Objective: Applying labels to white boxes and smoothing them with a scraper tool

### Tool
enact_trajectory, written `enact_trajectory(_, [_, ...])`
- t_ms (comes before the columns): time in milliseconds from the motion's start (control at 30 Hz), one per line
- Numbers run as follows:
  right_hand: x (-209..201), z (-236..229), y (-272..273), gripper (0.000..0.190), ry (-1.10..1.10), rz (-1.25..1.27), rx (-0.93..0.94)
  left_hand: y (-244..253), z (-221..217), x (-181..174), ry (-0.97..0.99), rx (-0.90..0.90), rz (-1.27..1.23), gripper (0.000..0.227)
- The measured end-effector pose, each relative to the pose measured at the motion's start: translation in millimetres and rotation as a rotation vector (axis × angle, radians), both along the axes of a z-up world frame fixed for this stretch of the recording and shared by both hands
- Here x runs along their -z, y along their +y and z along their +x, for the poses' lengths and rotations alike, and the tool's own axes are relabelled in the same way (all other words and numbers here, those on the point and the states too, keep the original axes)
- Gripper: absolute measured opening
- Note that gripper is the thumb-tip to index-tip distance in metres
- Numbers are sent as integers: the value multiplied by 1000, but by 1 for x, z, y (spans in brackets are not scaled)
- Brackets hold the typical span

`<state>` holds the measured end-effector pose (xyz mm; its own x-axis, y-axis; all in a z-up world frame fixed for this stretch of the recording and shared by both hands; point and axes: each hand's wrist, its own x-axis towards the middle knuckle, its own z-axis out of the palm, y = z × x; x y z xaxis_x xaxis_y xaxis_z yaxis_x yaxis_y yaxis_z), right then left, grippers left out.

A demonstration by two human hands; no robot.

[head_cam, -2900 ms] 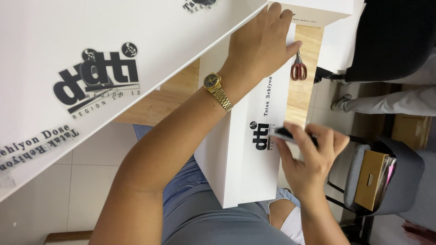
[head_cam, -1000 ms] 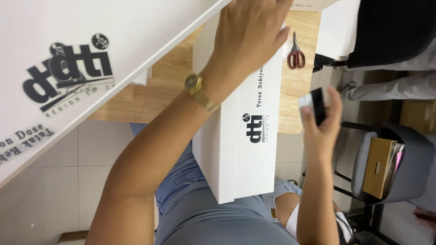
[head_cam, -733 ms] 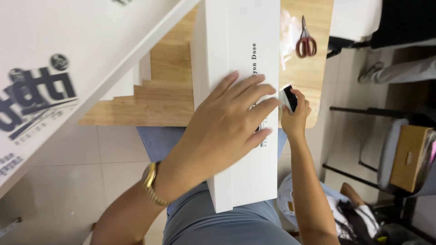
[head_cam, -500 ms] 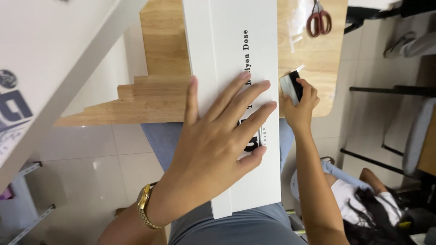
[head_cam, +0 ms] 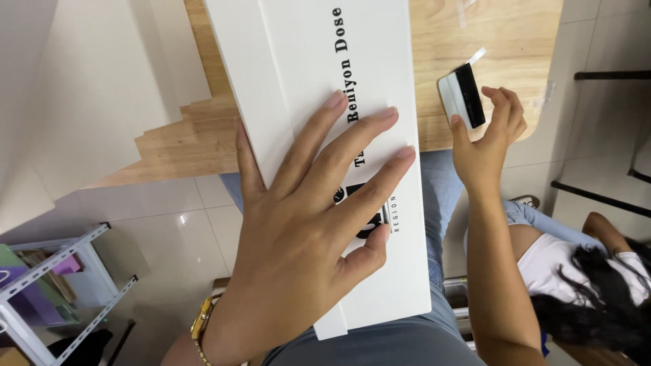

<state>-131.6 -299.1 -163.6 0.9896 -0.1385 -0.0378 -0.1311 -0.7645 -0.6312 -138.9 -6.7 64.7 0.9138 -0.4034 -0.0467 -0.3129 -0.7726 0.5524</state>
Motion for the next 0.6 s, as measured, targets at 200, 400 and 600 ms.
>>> enact_trajectory(200, [-11,3,2,46,-33,4,-23,-1,0,-1,12,7,30,53])
enact_trajectory(400, [-20,4,6,45,-23,-1,-22,-1,1,-2,16,10,42,55])
enact_trajectory(600, [-30,3,11,47,-3,20,-19,-2,1,-1,12,5,41,56])
